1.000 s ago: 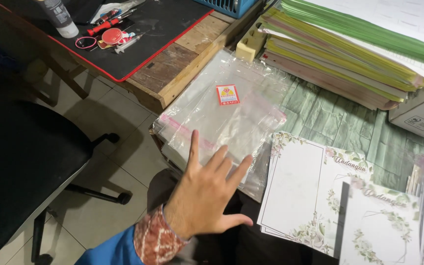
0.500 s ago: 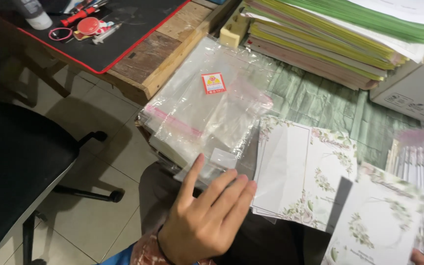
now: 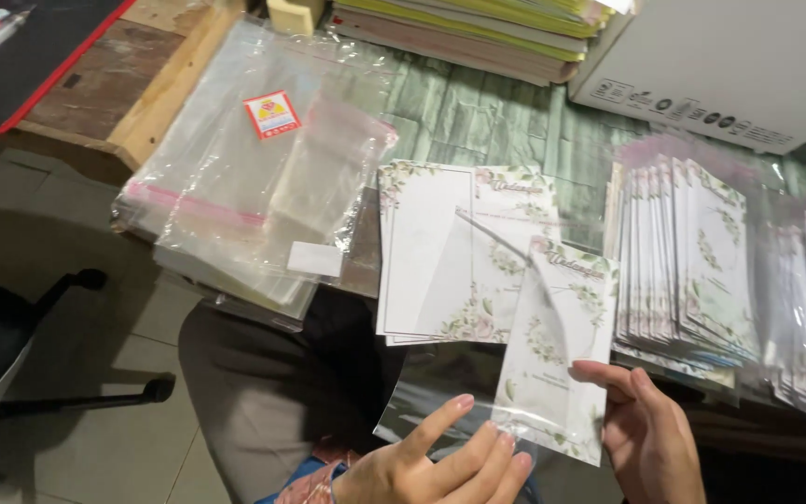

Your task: The person folds paper invitations and inserts them into clear plastic sleeves by hand.

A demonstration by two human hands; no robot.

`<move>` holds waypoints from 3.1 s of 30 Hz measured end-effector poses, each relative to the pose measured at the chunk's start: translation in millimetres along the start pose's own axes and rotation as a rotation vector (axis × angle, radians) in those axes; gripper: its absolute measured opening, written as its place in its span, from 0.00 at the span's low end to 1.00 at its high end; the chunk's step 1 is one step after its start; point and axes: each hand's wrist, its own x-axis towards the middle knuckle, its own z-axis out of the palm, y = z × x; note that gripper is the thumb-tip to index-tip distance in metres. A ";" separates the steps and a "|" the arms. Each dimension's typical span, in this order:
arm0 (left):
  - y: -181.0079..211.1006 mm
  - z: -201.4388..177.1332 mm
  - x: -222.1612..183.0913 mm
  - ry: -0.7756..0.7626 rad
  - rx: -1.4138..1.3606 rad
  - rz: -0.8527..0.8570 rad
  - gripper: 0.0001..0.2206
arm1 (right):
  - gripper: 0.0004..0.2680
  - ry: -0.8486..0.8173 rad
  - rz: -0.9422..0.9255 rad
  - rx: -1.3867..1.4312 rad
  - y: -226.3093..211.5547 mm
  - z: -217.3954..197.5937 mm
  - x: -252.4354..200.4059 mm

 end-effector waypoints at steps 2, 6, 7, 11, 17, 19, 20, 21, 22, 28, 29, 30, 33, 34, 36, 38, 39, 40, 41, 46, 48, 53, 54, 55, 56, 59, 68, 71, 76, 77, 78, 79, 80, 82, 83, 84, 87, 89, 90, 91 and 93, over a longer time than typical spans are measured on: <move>9.1 3.9 -8.6 -0.071 -0.100 -0.006 0.09 | 0.25 0.004 0.015 -0.049 -14.0 13.9 -8.0; 13.2 1.0 2.0 -0.129 -0.143 0.008 0.08 | 0.10 0.100 0.000 -0.158 -8.8 16.4 -5.9; 12.5 -1.8 9.4 -0.135 -0.163 -0.042 0.08 | 0.06 0.097 -0.122 -0.214 -1.8 13.5 -1.6; -35.2 -39.0 71.2 -0.290 -0.290 -0.157 0.15 | 0.06 0.036 -0.206 -0.338 2.4 7.7 -2.1; -132.5 42.8 80.2 -0.459 -0.196 -0.349 0.24 | 0.05 0.006 -0.250 -0.270 5.3 11.9 -5.7; -157.0 77.3 77.0 -0.553 -0.348 -0.478 0.22 | 0.06 -0.013 -0.283 -0.341 3.1 11.8 -4.8; -159.7 84.5 77.0 -0.550 -0.343 -0.475 0.22 | 0.06 -0.015 -0.290 -0.338 3.1 12.2 -4.0; -162.8 92.3 76.8 -0.612 -0.326 -0.517 0.22 | 0.05 -0.007 -0.272 -0.324 3.4 12.7 -2.6; -163.5 101.2 75.3 -0.676 -0.314 -0.561 0.23 | 0.05 0.004 -0.249 -0.314 4.7 11.4 -3.2; -159.2 80.2 106.0 -0.710 -0.361 -0.701 0.05 | 0.06 -0.017 -0.310 -0.352 6.4 9.4 0.9; -158.8 79.0 106.1 -0.710 -0.362 -0.704 0.05 | 0.06 -0.019 -0.308 -0.353 3.6 8.0 -0.7; -159.0 77.5 106.4 -0.692 -0.333 -0.673 0.04 | 0.06 -0.056 -0.342 -0.353 0.7 7.1 -2.1; -164.2 74.9 100.6 -0.644 -0.307 -0.616 0.04 | 0.12 -0.112 -0.373 -0.282 -13.8 9.1 -11.5; -166.2 74.8 97.7 -0.612 -0.311 -0.591 0.04 | 0.20 -0.128 -0.372 -0.213 -19.7 10.0 -15.8; -170.5 71.4 94.3 -0.587 -0.323 -0.573 0.04 | 0.26 -0.102 -0.392 -0.230 -25.1 1.5 -13.2; -173.5 64.3 92.9 -0.558 -0.329 -0.555 0.05 | 0.32 -0.078 -0.417 -0.244 -28.4 -9.8 -7.8; -174.0 59.4 92.9 -0.539 -0.358 -0.539 0.05 | 0.33 -0.082 -0.455 -0.267 -28.5 -17.2 -3.8; -173.7 55.1 92.6 -0.522 -0.391 -0.524 0.06 | 0.34 -0.084 -0.489 -0.291 -28.1 -25.2 -0.8; -174.2 54.9 91.7 -0.521 -0.392 -0.523 0.06 | 0.34 -0.082 -0.490 -0.292 -28.3 -29.7 3.1; -170.7 51.5 95.5 -0.547 -0.396 -0.484 0.04 | 0.12 0.174 -0.672 -0.174 -48.4 -35.9 21.5; -166.3 53.4 98.9 -0.541 -0.389 -0.455 0.03 | 0.10 0.157 -0.721 -0.189 -71.6 -25.7 28.7; -158.4 55.1 110.1 -0.527 -0.367 -0.415 0.05 | 0.08 0.043 -0.716 -0.125 -117.5 9.1 57.4; -157.7 56.3 111.3 -0.486 -0.359 -0.392 0.05 | 0.09 0.007 -0.672 -0.144 -123.2 14.5 64.3; -157.3 57.7 112.5 -0.446 -0.352 -0.369 0.06 | 0.10 -0.028 -0.628 -0.162 -128.8 20.1 71.3; -156.4 58.7 114.0 -0.447 -0.348 -0.373 0.06 | 0.10 -0.033 -0.628 -0.161 -132.9 25.2 72.5; -152.9 60.5 117.1 -0.425 -0.281 -0.348 0.05 | 0.09 -0.097 -0.555 -0.198 -141.6 37.6 76.0; -148.3 63.3 119.0 -0.332 -0.223 -0.295 0.04 | 0.09 -0.156 -0.508 -0.257 -149.2 45.5 82.5; -146.8 63.7 120.7 -0.322 -0.228 -0.280 0.04 | 0.08 -0.194 -0.506 -0.255 -149.6 47.2 83.2; -145.6 63.1 122.6 -0.288 -0.222 -0.267 0.06 | 0.07 -0.269 -0.452 -0.212 -147.1 51.0 88.6; -145.2 62.5 123.3 -0.287 -0.221 -0.266 0.06 | 0.07 -0.269 -0.453 -0.211 -146.9 50.8 90.3; -144.7 62.0 124.0 -0.284 -0.232 -0.268 0.05 | 0.06 -0.339 -0.411 -0.172 -146.6 50.5 91.9; -144.2 61.5 124.8 -0.280 -0.243 -0.271 0.05 | 0.06 -0.409 -0.367 -0.132 -146.3 50.1 93.6; -143.9 62.0 125.5 -0.279 -0.242 -0.269 0.05 | 0.06 -0.409 -0.368 -0.132 -146.0 51.0 93.8; -143.3 62.9 126.2 -0.248 -0.203 -0.261 0.05 | 0.06 -0.404 -0.315 -0.142 -144.7 53.3 94.2; -142.9 62.4 126.3 -0.248 -0.202 -0.261 0.05 | 0.06 -0.404 -0.315 -0.142 -144.3 52.2 95.3; -142.7 61.9 126.7 -0.237 -0.206 -0.260 0.05 | 0.06 -0.415 -0.309 -0.131 -144.1 51.2 96.7; -142.3 64.1 126.2 -0.212 -0.202 -0.259 0.04 | 0.07 -0.462 -0.282 -0.121 -143.3 49.5 98.0; -142.7 66.0 127.4 -0.196 -0.194 -0.256 0.04 | 0.09 -0.496 -0.265 -0.121 -142.9 49.0 99.4; -142.5 66.4 127.9 -0.182 -0.194 -0.260 0.04 | 0.07 -0.551 -0.203 -0.073 -141.7 48.9 100.4; -142.3 66.7 128.3 -0.167 -0.194 -0.265 0.05 | 0.05 -0.605 -0.141 -0.025 -140.5 48.8 101.2; -140.6 67.5 130.1 -0.151 -0.186 -0.269 0.05 | 0.03 -0.605 -0.126 -0.022 -134.4 45.5 113.1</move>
